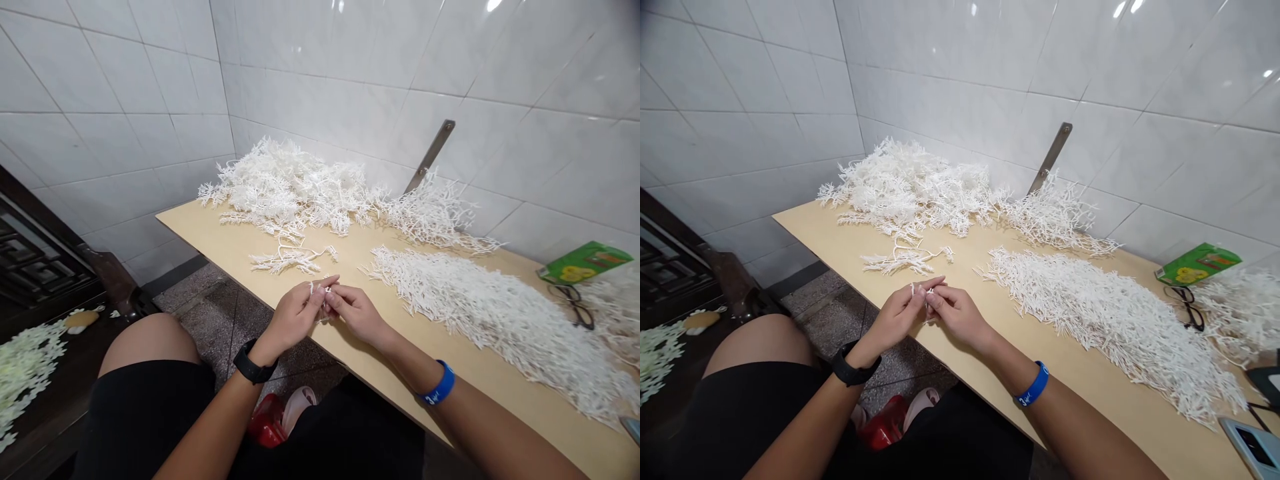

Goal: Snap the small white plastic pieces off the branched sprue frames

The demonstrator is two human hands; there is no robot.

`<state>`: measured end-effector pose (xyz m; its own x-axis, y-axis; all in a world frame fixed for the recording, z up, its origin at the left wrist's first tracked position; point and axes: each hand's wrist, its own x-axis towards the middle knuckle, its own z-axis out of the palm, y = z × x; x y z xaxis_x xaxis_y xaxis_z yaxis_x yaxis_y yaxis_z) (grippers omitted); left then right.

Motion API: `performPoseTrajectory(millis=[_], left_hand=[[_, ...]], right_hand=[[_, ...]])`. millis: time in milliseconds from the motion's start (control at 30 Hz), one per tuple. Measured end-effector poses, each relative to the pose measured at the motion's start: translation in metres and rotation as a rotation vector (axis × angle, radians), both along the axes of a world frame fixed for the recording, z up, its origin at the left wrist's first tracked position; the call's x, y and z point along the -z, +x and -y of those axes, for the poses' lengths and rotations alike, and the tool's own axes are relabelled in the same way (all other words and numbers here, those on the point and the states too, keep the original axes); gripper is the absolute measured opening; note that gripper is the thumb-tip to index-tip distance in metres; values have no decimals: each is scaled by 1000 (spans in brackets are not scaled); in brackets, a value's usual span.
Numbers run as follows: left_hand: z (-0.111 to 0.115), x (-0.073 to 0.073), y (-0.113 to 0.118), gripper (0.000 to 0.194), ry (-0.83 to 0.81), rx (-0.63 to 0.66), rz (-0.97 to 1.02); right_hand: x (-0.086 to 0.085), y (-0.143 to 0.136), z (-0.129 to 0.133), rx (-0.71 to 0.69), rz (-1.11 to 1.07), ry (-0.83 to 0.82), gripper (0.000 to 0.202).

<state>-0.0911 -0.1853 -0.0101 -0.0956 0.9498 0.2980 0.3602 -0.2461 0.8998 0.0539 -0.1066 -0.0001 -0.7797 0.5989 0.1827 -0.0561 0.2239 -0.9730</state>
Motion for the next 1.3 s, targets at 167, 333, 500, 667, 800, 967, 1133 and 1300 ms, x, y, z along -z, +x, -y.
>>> performPoseTrajectory(millis=[167, 333, 500, 667, 800, 967, 1133, 1300], left_hand=[[0, 2, -6, 50, -3, 126, 116], [1, 0, -3, 55, -22, 24, 296], [-1, -1, -6, 47, 13, -236, 602], [-2, -4, -9, 53, -22, -126, 608], [-4, -5, -6, 60, -22, -77, 519], [-4, -3, -6, 59, -15, -31, 417], [-1, -3, -6, 59, -45, 2, 319], [1, -4, -3, 56, -30, 8, 210]], right_hand=[[1, -1, 3, -72, -15, -13, 48], [-3, 0, 5, -139, 73, 121, 44], [-6, 2, 17, -253, 160, 420, 40], [-4, 7, 5, 175, 134, 528, 35], [-3, 12, -23, 588, 138, 421, 33], [-3, 14, -39, 757, 24, -41, 35], [2, 13, -39, 771, -58, -283, 53], [0, 10, -32, 659, -137, -281, 43]])
